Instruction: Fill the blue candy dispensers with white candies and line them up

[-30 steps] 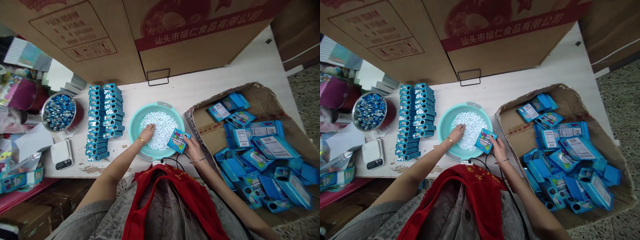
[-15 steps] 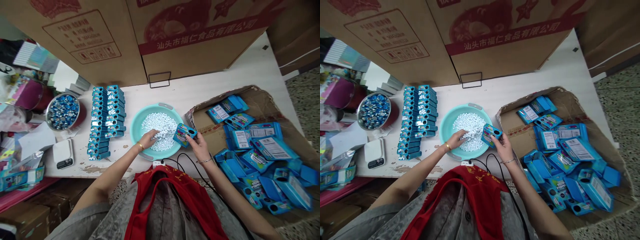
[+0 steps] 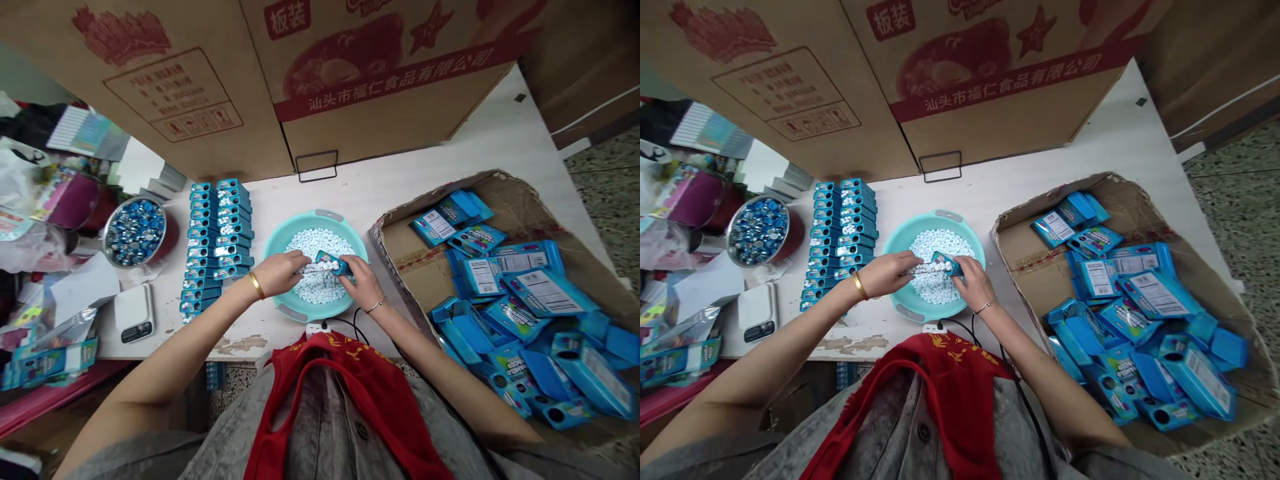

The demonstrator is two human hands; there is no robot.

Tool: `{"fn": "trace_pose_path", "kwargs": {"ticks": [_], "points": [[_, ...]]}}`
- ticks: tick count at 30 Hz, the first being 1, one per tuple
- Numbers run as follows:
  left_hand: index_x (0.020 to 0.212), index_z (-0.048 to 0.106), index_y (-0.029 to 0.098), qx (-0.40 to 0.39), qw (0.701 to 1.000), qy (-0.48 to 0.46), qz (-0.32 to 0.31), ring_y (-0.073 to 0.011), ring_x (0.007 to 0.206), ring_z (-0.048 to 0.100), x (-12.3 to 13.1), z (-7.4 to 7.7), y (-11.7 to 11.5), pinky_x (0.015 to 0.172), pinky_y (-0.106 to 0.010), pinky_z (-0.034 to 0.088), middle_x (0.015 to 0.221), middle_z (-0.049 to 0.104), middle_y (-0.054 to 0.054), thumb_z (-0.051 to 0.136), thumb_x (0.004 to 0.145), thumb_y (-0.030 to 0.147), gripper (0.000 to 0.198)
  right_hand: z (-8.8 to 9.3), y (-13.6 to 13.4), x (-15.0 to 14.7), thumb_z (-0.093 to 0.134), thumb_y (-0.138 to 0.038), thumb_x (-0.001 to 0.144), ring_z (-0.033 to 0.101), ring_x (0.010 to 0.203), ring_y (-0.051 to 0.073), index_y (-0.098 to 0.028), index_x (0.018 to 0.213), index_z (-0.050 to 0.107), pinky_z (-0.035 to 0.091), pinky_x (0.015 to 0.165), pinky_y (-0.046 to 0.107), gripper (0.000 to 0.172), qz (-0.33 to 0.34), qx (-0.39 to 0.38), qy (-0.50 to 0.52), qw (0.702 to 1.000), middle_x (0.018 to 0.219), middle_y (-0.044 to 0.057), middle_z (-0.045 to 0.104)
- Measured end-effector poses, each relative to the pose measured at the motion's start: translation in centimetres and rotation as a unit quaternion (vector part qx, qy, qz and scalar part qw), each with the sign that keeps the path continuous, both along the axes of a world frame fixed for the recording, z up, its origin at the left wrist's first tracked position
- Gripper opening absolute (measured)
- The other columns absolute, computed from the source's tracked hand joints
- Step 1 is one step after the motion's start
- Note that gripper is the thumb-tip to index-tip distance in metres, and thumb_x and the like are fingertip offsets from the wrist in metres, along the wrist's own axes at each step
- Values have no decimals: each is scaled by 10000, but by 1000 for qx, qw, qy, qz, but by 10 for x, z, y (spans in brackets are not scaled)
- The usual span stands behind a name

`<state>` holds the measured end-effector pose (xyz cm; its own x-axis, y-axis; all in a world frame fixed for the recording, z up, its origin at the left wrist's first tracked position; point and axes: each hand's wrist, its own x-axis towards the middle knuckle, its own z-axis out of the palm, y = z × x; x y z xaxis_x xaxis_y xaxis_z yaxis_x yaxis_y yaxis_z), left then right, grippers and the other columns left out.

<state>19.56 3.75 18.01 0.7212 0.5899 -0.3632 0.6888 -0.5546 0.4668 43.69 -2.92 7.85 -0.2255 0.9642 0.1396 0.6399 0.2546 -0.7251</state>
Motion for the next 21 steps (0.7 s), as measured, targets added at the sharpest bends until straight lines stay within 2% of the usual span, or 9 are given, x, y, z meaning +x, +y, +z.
{"fn": "trace_pose_path", "kwargs": {"ticks": [4,8,10,12,13,15,17,19,21], "points": [[1222,508,158,37,989,143,-20,-216,843,655,31,27,-3,662,-303,487,1042,636,-102,448,874,124,355,-7,-5,-3,493,-261,898,561,1137,292,-202,1252,502,495,969,490,359,18,16,-15,1000,1175,135,613],[1167,535,142,61,980,186,-33,-224,813,667,52,51,-9,648,-313,479,972,638,-108,363,921,101,302,-11,-7,-3,485,-269,907,557,1139,286,-200,1267,483,495,970,488,367,20,18,-12,1000,1181,139,606],[1110,566,143,63,981,180,-40,-223,811,661,52,56,-10,653,-318,473,957,631,-109,343,943,127,279,-13,-7,-3,483,-267,906,554,1140,285,-195,1267,481,495,971,484,368,20,16,-9,1000,1183,143,601],[1090,576,154,78,983,162,-27,-217,806,644,43,49,-6,664,-324,463,948,624,-103,348,945,137,271,-15,-7,-1,477,-267,905,548,1149,287,-196,1266,483,490,977,487,368,16,9,-6,1000,1186,144,596],[1094,574,160,95,984,150,-10,-217,818,632,36,39,-2,685,-331,459,944,620,-101,352,943,138,270,-15,-6,0,473,-269,904,542,1158,288,-199,1265,485,484,985,491,369,11,5,-2,1000,1193,145,590],[1122,563,170,138,981,129,41,-234,884,601,19,8,7,751,-361,445,963,613,-106,362,937,143,275,-14,-5,2,471,-275,900,532,1174,287,-203,1258,493,469,1002,493,366,-8,-3,9,1000,1203,144,577],[1149,554,173,161,974,122,100,-264,967,559,6,-38,15,809,-401,422,1026,602,-128,368,933,153,286,-11,-2,5,481,-293,898,535,1163,281,-202,1236,511,463,1004,484,351,-39,-9,27,999,1191,143,577],[1130,565,175,123,976,119,138,-276,978,534,0,-87,18,809,-418,412,1055,590,-144,357,930,143,290,-6,0,6,510,-329,894,555,1119,271,-204,1202,532,470,981,469,333,-84,-16,46,995,1154,134,591],[1145,556,181,89,977,111,161,-272,1002,516,4,-130,13,816,-413,411,1100,573,-146,343,926,121,311,-1,3,6,548,-375,881,577,1060,258,-208,1177,546,483,944,450,340,-135,-26,66,988,1110,118,610]]}}
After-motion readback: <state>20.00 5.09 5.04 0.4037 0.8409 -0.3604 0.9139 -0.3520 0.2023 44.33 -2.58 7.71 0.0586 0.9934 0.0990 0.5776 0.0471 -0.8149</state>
